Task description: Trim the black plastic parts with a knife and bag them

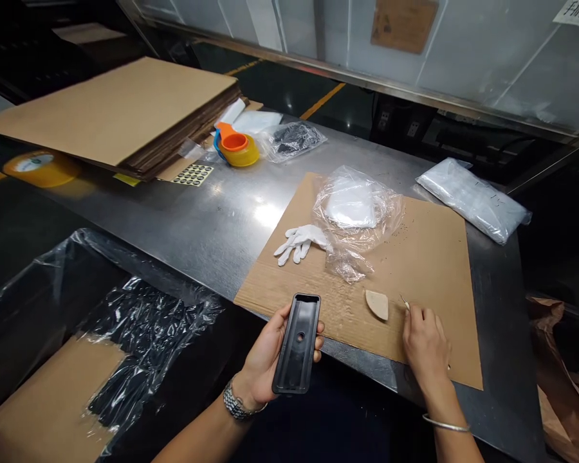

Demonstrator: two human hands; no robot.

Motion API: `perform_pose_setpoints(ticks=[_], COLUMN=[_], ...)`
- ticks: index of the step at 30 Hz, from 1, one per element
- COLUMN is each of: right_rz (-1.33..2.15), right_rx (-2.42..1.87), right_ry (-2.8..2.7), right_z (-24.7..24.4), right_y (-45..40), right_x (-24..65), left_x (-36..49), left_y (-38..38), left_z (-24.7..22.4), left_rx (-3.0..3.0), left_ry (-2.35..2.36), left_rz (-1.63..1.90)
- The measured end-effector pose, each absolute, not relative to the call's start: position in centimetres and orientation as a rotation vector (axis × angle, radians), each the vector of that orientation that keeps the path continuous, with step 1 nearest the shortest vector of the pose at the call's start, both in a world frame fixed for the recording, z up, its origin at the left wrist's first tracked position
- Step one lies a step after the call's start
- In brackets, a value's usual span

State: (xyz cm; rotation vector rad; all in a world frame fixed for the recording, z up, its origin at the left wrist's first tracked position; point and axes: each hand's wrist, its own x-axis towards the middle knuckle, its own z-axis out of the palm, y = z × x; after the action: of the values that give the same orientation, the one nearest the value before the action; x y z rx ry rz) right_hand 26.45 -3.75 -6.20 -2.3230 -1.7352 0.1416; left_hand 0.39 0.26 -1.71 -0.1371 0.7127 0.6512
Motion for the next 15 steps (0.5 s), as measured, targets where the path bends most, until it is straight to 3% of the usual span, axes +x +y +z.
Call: perform_pose_setpoints(ticks=[5,7,10,15], right_rz=[-0.083,0.048,0.570,0.758], right_rx=[-2.235,-1.949,-1.395,-1.197], right_ry=[-1.795,-1.883,-2.076,-2.244], right_z=[-6.3,-4.4,-0.7,1.6], right_y=[-3.8,-4.5,-5.4,-5.6], right_x=[25.4,22.9,18.4,14.0], left_x=[0.7,0.7,1.1,1.8], left_y=[-0.3,-0.4,-0.7,-1.4], left_z=[-2.0,-2.1,-2.1,-1.8], left_rx=[-0.155,-0.142,-0.168,-0.261], left_ry=[0.685,0.677,0.651,0.645], left_rz=[0.538,0.493,0.446,0.540])
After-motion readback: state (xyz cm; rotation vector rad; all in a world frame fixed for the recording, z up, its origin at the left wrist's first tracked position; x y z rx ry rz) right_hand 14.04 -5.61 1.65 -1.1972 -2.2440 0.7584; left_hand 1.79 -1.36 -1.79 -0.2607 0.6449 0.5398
